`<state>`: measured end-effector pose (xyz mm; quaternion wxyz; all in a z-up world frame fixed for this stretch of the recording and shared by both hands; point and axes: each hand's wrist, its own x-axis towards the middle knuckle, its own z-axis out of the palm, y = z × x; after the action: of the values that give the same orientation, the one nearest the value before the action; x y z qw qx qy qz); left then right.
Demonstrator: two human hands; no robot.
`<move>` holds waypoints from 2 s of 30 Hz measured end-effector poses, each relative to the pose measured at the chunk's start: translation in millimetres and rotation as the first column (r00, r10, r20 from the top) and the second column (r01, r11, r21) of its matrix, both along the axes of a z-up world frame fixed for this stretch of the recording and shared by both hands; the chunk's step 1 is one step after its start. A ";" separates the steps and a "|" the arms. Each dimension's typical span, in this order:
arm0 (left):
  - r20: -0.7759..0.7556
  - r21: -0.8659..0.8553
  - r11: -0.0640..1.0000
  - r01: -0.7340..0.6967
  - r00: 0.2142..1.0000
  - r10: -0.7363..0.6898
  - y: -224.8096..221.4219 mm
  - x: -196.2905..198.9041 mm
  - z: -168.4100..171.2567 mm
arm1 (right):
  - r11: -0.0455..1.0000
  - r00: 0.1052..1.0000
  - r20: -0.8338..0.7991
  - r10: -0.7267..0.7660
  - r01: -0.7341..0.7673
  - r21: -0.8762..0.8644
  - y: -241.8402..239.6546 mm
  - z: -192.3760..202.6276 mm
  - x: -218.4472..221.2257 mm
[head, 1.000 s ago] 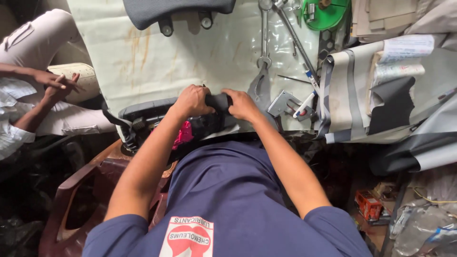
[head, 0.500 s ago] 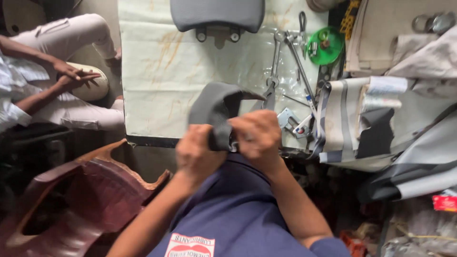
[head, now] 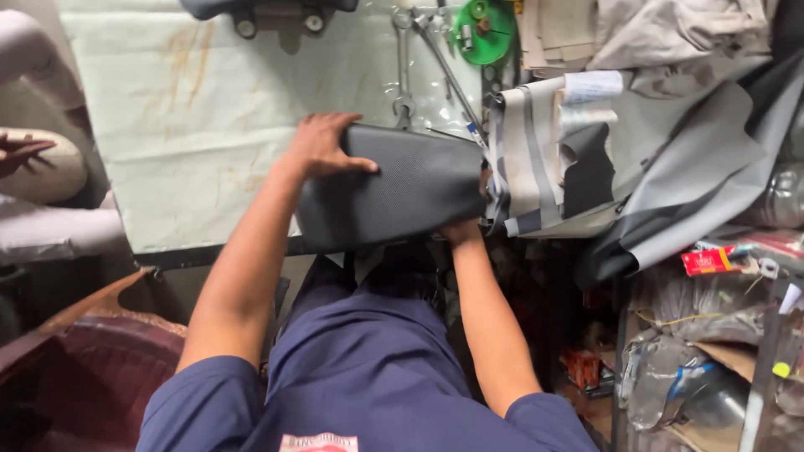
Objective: Reupholstering a motorcycle seat by stretching and stapling a new cover onto the base.
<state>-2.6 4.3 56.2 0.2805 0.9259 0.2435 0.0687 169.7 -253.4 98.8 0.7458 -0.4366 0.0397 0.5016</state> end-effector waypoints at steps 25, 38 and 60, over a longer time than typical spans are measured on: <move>-0.066 0.045 0.540 -0.841 0.537 0.841 -137.1 -82.0 -31.2 | 0.825 -0.334 0.777 0.533 0.002 -0.565 68.2 -53.5 -135.1; -0.377 -0.154 0.560 -0.814 0.573 0.728 -50.8 -60.1 -40.0 | 0.650 -0.174 0.631 0.756 0.088 -0.754 146.7 -88.4 -103.6; -0.520 -0.195 0.500 -0.844 0.521 0.677 -4.2 -49.7 -36.9 | 0.358 0.086 0.354 0.931 -0.036 -0.933 191.8 -96.4 -78.5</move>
<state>-52.3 0.0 19.3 0.3606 0.6245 0.6912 -0.0466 91.1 -61.5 2.4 0.1044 -0.8631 -0.3532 0.3456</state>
